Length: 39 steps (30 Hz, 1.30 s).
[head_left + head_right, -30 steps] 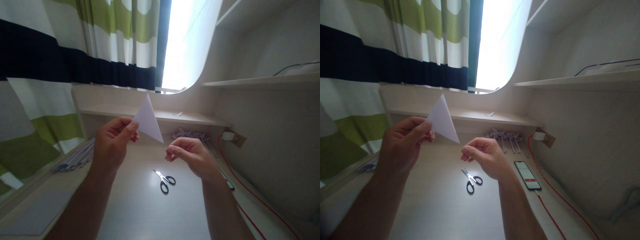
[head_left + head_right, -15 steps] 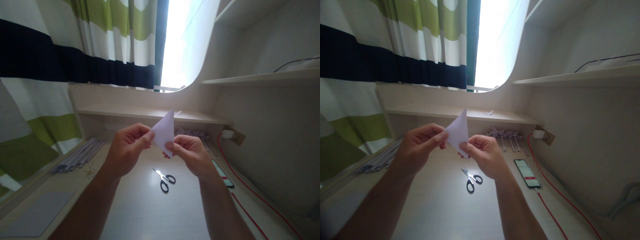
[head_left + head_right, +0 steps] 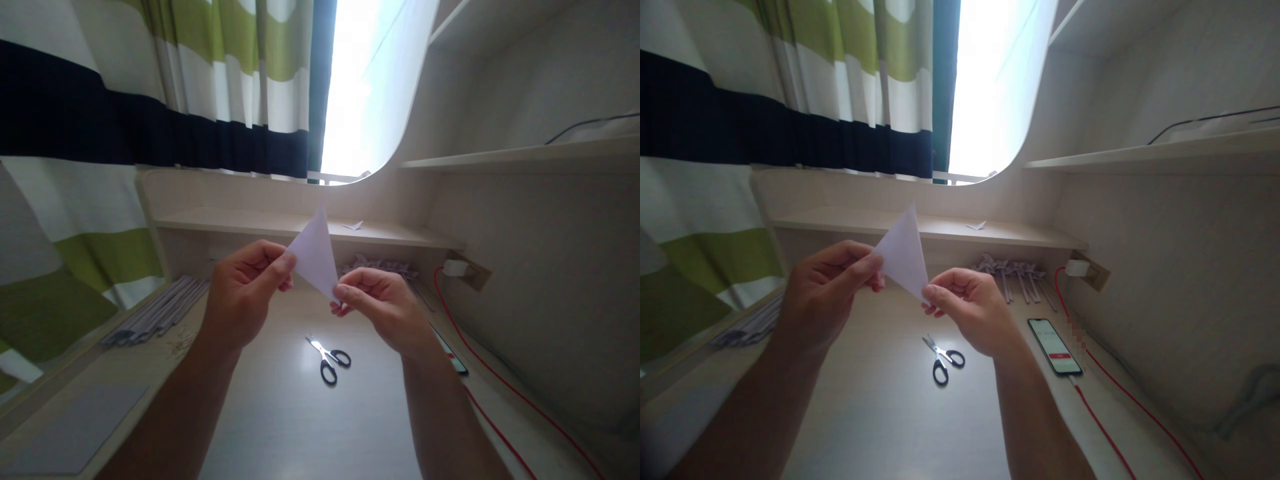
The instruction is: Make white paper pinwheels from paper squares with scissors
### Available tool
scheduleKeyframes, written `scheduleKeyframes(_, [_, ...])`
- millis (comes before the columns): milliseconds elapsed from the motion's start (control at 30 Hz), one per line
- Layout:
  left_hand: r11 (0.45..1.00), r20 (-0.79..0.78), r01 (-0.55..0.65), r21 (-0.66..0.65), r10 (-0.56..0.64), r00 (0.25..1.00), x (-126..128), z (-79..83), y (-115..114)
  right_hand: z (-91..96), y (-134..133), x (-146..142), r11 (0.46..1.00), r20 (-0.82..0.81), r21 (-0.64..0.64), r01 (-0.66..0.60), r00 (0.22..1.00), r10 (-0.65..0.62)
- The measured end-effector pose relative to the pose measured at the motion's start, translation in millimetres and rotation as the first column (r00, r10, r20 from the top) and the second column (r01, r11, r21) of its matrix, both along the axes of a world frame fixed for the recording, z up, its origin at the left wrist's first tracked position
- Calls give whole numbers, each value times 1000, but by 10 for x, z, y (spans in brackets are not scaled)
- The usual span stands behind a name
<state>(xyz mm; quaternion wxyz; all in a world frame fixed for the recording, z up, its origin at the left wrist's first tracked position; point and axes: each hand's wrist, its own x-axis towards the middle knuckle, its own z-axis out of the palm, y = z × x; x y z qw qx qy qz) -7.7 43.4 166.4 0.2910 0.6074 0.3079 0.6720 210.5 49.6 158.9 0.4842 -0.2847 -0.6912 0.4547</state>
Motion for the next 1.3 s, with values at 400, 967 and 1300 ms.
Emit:
scheduleKeyframes(400, [998, -153, 63, -21, -66, 986, 5, 12, -22, 4, -15, -24, 998, 5, 55, 24, 1000, -25])
scheduleKeyframes(967, [998, -72, 51, 27, -49, 996, -94, 2, 26, 42, -3, 9, 995, -125, 54, 81, 989, -74])
scheduleKeyframes(1300, [989, -234, 145, -43, -151, 961, -54, 18, -23, -23, 12, -54, 992, -109, 65, 104, 989, -97])
